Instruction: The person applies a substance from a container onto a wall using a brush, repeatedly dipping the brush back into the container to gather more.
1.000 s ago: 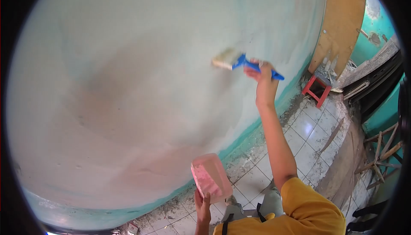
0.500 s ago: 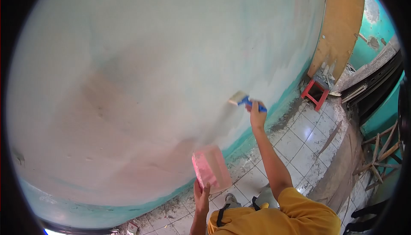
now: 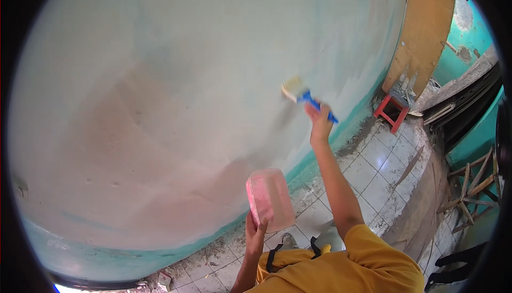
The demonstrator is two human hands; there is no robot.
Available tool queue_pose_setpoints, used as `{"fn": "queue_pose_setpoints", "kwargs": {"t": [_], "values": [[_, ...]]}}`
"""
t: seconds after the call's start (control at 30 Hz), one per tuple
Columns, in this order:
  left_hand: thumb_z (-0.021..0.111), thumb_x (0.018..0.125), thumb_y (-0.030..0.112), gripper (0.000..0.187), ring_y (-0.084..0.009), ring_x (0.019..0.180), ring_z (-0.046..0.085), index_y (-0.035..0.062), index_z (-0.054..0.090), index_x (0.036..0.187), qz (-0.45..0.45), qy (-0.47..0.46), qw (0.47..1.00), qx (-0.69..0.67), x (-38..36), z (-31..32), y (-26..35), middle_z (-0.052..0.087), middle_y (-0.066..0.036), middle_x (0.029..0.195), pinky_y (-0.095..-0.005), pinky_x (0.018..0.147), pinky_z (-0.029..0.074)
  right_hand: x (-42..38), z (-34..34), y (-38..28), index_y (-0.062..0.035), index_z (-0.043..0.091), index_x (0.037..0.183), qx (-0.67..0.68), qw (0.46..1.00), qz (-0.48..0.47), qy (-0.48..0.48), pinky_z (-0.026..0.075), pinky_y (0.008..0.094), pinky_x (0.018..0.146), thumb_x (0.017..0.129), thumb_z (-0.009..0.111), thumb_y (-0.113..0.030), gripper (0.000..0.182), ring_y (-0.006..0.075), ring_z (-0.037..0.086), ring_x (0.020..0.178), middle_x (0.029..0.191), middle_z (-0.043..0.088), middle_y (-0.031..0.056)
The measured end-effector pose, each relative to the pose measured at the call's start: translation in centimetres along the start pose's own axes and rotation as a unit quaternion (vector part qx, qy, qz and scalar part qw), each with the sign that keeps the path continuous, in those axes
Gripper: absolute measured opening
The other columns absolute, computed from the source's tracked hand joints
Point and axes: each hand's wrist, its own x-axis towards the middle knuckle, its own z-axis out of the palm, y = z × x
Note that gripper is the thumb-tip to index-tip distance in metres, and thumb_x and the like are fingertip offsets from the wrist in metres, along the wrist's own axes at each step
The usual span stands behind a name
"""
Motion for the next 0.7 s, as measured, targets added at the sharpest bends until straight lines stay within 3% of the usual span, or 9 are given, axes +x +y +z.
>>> {"fn": "queue_pose_setpoints", "kwargs": {"t": [0.07,0.2,0.27,0.33,0.53,0.6,0.7], "values": [[0.064,0.096,0.032,0.066,-0.0204,0.118,0.053,-0.0058,0.035,0.143,-0.015,-0.006,1.000,0.013,-0.4,-0.8,0.1,0.053,-0.015,0.130,-0.0356,0.103,0.041,-2.1,-3.9,2.6,0.0042,0.061,0.108,-0.063,0.996,0.042,0.036,0.058,0.0316,0.074,0.098,0.051,-0.025,0.032,0.0225,0.071,0.080,0.091,0.069,0.0140],[0.064,0.096,0.032,0.066,-0.0196,0.116,0.053,-0.0061,0.036,0.142,-0.016,-0.008,1.000,0.020,-0.7,-1.6,0.7,0.054,-0.014,0.128,-0.0357,0.101,0.042,-2.9,-4.2,2.1,0.0048,0.062,0.101,-0.167,0.985,0.037,0.038,0.057,0.0300,0.069,0.096,0.055,-0.023,0.030,0.0202,0.070,0.072,0.085,0.070,0.0115],[0.065,0.096,0.032,0.066,-0.0192,0.115,0.054,-0.0067,0.037,0.142,-0.029,-0.003,0.999,0.026,-0.6,-1.9,1.0,0.055,-0.014,0.127,-0.0357,0.100,0.043,-1.8,-0.3,-0.6,0.0056,0.066,0.099,-0.188,0.982,-0.009,-0.021,0.056,0.0284,0.066,0.093,0.057,-0.020,0.027,0.0183,0.069,0.070,0.084,0.070,0.0112],[0.064,0.096,0.032,0.066,-0.0191,0.114,0.054,-0.0068,0.037,0.142,-0.015,-0.004,0.999,0.028,-0.6,-1.8,1.1,0.055,-0.014,0.127,-0.0355,0.099,0.043,-1.4,5.6,-5.9,0.0062,0.068,0.102,-0.166,0.985,0.013,-0.046,0.057,0.0285,0.069,0.092,0.060,-0.018,0.027,0.0184,0.070,0.073,0.086,0.071,0.0126],[0.064,0.096,0.033,0.067,-0.0193,0.114,0.054,-0.0074,0.036,0.142,-0.005,-0.003,1.000,0.011,-0.8,-2.0,0.5,0.054,-0.014,0.127,-0.0351,0.099,0.044,-2.1,14.9,-16.4,0.0059,0.065,0.111,-0.049,0.987,-0.048,-0.146,0.056,0.0340,0.085,0.096,0.053,-0.021,0.033,0.0237,0.071,0.089,0.099,0.070,0.0170],[0.064,0.096,0.033,0.067,-0.0196,0.115,0.053,-0.0075,0.036,0.142,-0.012,-0.003,1.000,0.015,-0.9,-2.1,0.3,0.054,-0.015,0.128,-0.0352,0.099,0.043,-2.3,14.6,-15.7,0.0056,0.064,0.114,-0.003,0.985,-0.055,-0.164,0.056,0.0352,0.089,0.097,0.052,-0.022,0.035,0.0246,0.071,0.093,0.103,0.069,0.0175],[0.064,0.096,0.032,0.067,-0.0195,0.115,0.053,-0.0077,0.036,0.142,-0.021,0.005,0.999,0.024,-1.0,-2.4,0.0,0.054,-0.015,0.128,-0.0351,0.099,0.043,-2.8,9.1,-8.4,0.0051,0.060,0.119,0.004,0.995,0.005,-0.100,0.055,0.0367,0.093,0.099,0.051,-0.024,0.037,0.0255,0.070,0.097,0.108,0.068,0.0182]]}}
